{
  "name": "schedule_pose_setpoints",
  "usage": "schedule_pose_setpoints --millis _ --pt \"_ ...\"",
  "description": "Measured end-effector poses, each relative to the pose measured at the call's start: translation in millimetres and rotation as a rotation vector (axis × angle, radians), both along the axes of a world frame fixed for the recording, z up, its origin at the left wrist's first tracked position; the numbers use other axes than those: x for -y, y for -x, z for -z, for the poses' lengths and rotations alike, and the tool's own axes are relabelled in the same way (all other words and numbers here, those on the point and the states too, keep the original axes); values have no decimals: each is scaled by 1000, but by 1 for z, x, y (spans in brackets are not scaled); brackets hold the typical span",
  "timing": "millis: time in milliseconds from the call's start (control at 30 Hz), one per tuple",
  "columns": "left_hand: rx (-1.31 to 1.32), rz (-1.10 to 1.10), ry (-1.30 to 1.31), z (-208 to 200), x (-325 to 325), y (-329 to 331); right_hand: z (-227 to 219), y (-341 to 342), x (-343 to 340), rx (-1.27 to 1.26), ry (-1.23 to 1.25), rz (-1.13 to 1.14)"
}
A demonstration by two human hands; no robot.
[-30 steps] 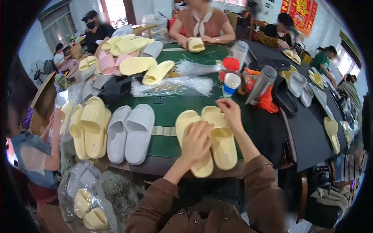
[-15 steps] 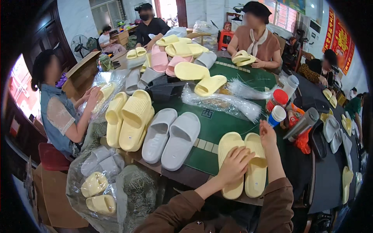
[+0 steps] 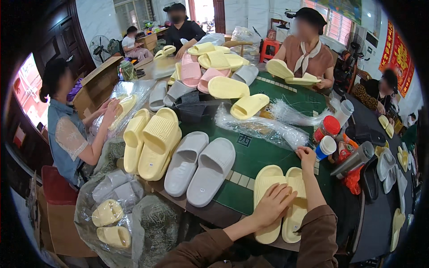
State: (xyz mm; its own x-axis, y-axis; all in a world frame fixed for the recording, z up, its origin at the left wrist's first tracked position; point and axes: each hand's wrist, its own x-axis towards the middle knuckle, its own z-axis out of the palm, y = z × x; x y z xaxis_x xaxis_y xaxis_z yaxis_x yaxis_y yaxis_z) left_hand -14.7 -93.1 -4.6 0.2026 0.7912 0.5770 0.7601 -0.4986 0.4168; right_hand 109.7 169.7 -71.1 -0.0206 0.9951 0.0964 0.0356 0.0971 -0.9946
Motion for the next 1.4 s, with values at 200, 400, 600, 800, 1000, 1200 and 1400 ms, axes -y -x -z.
schedule_pose_setpoints --millis 200,400,600,800,1000,1200,1400 --pt "21 71 10 -7 -12 5 -7 0 5 138 -11 -85" --pt "21 87 -44 -2 -16 5 -22 -12 27 391 -322 55" --pt "526 52 120 5 -28 6 -69 -3 95 287 -517 -9" --pt "1401 137 591 -35 -55 18 -120 5 178 181 -358 -287" --pt "1723 193 536 -15 -69 41 -117 -23 238 114 -200 -578" --pt "1334 7 260 -12 -48 58 -120 -83 266 -144 210 -645" --pt "869 109 337 -35 42 18 -121 -62 250 -161 257 -427"
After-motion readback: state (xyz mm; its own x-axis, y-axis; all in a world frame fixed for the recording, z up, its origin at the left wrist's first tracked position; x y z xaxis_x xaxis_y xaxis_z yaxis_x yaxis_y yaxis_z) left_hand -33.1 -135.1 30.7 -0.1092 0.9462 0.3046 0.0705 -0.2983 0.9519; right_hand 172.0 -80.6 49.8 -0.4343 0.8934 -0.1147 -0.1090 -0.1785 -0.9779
